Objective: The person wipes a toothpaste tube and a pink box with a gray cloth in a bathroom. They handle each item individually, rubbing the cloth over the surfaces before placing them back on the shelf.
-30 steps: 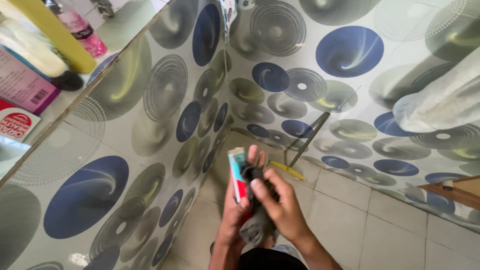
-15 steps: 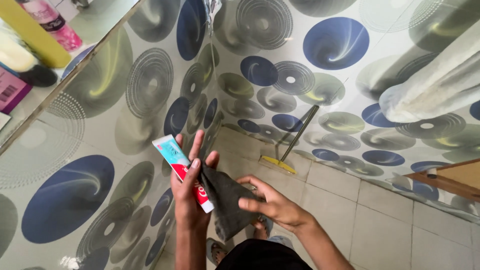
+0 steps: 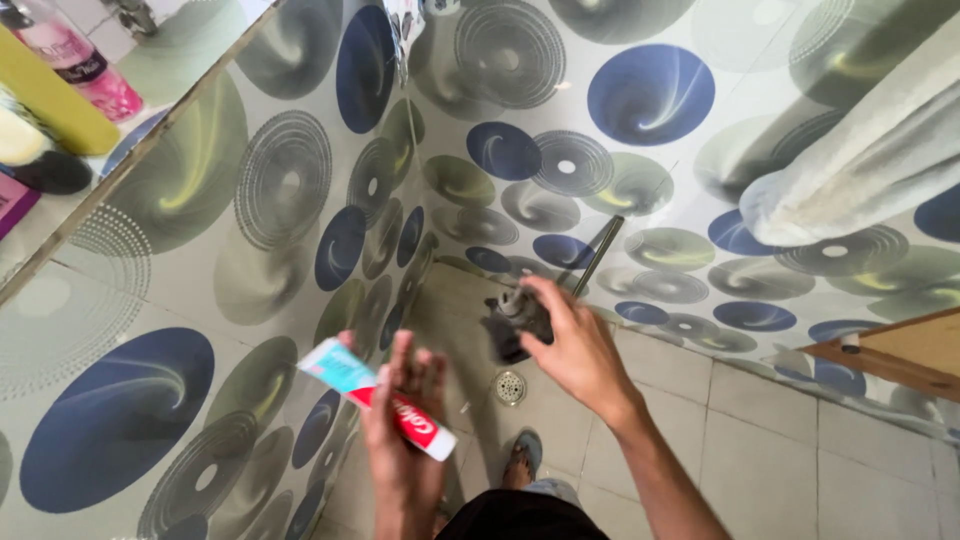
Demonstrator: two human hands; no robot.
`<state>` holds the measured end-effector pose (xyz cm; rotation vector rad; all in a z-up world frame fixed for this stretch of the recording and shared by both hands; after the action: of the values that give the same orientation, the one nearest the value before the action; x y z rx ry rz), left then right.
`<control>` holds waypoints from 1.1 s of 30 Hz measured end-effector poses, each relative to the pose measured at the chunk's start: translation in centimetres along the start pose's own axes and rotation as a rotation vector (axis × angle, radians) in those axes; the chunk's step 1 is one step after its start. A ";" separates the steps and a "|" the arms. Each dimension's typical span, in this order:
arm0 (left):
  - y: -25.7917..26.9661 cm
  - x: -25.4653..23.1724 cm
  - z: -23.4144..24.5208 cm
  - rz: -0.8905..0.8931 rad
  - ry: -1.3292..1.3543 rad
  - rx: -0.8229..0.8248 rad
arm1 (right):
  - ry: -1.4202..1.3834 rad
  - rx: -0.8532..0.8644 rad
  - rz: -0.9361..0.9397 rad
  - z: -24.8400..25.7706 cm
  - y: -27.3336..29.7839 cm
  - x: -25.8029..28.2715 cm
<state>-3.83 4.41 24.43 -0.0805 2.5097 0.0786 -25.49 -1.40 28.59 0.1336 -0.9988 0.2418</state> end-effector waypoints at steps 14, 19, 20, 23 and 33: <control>1.7 4.7 -3.0 0.156 0.196 0.070 | -0.236 -0.037 -0.034 -4.9 5.1 3.2; 2.1 4.7 -2.2 0.135 0.187 0.072 | -0.117 0.049 0.188 -4.7 5.1 6.1; 2.1 4.8 -1.9 0.124 0.203 0.076 | -0.075 0.049 0.303 -4.4 5.6 7.3; 2.2 5.5 -1.1 0.118 0.265 0.113 | -0.049 0.040 0.331 -4.2 6.1 8.2; 2.3 6.2 -2.2 0.214 0.407 0.187 | 0.003 0.251 0.417 -5.1 7.6 11.3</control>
<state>-10.30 6.32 22.69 0.2751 2.9097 -0.0955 -17.48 8.63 35.36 0.1517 -0.9837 0.7494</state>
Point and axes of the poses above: each hand's wrist, its own y-axis away from the middle knuckle, its own z-axis out of the back of the hand, x = y × z, the point moved 9 cm from there along -y, towards the middle knuckle, and after that the axes turned 13 degrees about x, right-handed, at the moved point
